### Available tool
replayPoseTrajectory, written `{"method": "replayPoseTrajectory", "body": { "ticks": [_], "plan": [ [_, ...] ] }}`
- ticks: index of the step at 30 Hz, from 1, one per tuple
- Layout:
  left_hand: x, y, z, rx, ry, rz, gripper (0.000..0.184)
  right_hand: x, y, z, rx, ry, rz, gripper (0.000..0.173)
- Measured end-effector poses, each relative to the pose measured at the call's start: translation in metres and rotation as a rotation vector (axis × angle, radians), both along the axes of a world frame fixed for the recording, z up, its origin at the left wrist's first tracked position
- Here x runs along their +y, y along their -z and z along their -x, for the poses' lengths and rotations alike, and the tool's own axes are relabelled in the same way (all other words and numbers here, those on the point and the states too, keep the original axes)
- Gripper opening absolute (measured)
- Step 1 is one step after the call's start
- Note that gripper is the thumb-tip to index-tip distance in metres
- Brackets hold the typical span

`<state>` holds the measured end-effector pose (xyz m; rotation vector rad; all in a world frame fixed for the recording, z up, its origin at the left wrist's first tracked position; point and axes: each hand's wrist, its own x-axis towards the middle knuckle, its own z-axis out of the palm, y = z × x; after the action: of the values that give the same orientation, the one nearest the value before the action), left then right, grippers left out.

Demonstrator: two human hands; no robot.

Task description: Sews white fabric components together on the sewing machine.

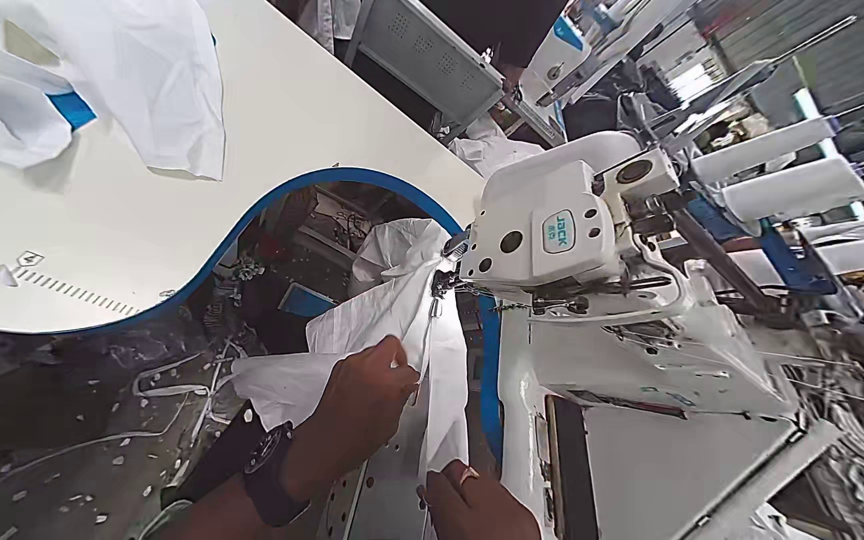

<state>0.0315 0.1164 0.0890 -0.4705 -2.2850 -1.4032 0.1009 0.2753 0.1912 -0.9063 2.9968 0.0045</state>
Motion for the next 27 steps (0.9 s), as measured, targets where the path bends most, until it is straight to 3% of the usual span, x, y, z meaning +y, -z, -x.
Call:
{"method": "replayPoseTrajectory", "body": {
  "ticks": [3,7,13,18,27],
  "plan": [
    [-0.011,-0.012,0.017,0.03,0.263,0.181,0.012,-0.001,0.009,-0.013,0.23,0.014,0.008,0.012],
    [-0.017,-0.039,0.033,-0.171,0.533,0.366,0.012,-0.006,0.02,-0.021,0.41,-0.011,0.108,0.015],
    [-0.016,-0.033,0.027,-0.147,0.467,0.285,0.015,0.0,0.028,-0.025,0.408,-0.08,0.244,0.013],
    [-0.024,-0.028,0.037,-0.226,0.587,0.081,0.016,-0.003,0.025,-0.022,0.283,-0.153,0.366,0.013],
    [-0.024,-0.018,0.041,-0.259,0.586,-0.054,0.019,-0.01,0.017,-0.005,0.154,-0.203,0.414,0.014]
  ]
}}
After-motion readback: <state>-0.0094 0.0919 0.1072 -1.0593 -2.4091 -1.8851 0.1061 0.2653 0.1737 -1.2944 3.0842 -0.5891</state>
